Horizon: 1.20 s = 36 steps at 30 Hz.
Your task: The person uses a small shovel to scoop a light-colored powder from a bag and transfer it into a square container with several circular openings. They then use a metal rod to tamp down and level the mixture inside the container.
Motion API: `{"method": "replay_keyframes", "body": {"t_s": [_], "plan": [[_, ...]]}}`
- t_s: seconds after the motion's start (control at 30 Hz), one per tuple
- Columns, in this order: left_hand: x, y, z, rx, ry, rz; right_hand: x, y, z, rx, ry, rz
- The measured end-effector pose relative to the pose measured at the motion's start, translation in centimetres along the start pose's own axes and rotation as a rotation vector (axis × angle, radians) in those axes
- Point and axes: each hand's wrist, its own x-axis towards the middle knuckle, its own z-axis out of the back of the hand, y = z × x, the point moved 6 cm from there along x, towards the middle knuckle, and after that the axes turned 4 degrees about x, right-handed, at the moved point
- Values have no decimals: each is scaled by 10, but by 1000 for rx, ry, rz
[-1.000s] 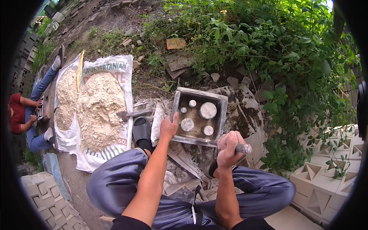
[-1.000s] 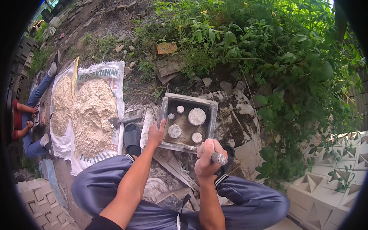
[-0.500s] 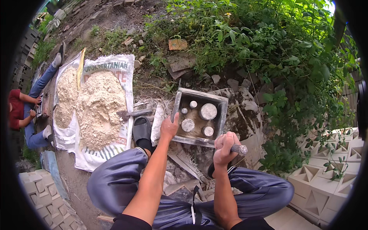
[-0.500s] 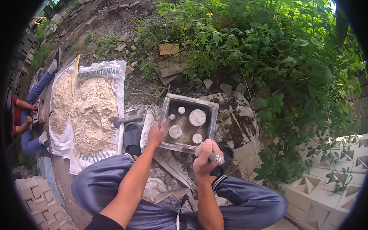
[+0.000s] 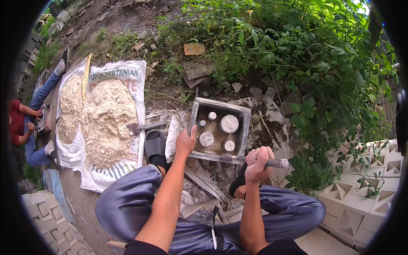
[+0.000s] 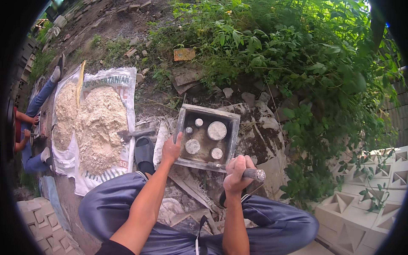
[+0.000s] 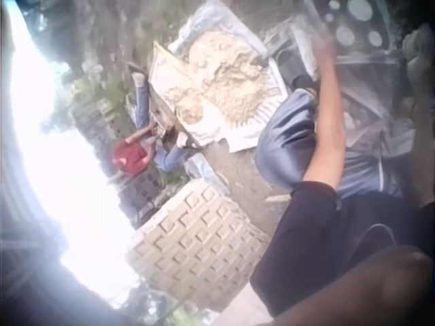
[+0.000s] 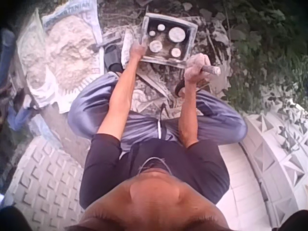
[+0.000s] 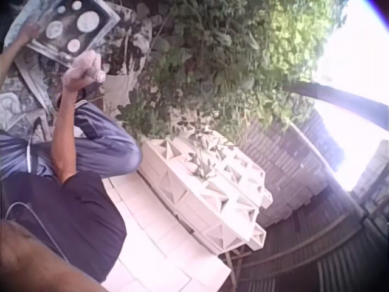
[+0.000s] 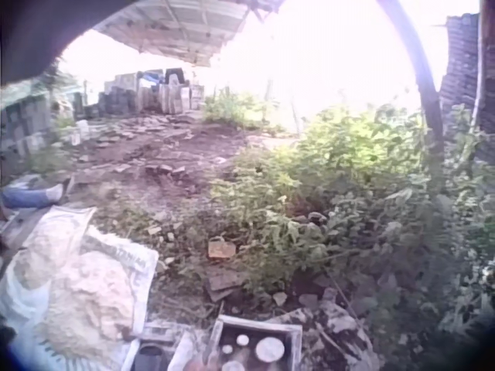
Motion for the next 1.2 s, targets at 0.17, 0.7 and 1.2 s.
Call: {"method": "replay_keyframes", "body": {"t_s": [0.17, 0.7, 1.2], "plan": [[-1, 12, 2, -37, -40, -1, 7, -13, -18, -18, 148, -100], [3, 7, 1, -12, -35, -29, 13, -78, 33, -50, 23, -104], [-1, 8, 5, 24, -14, 8, 9, -66, 22, -106, 20, -157]]}}
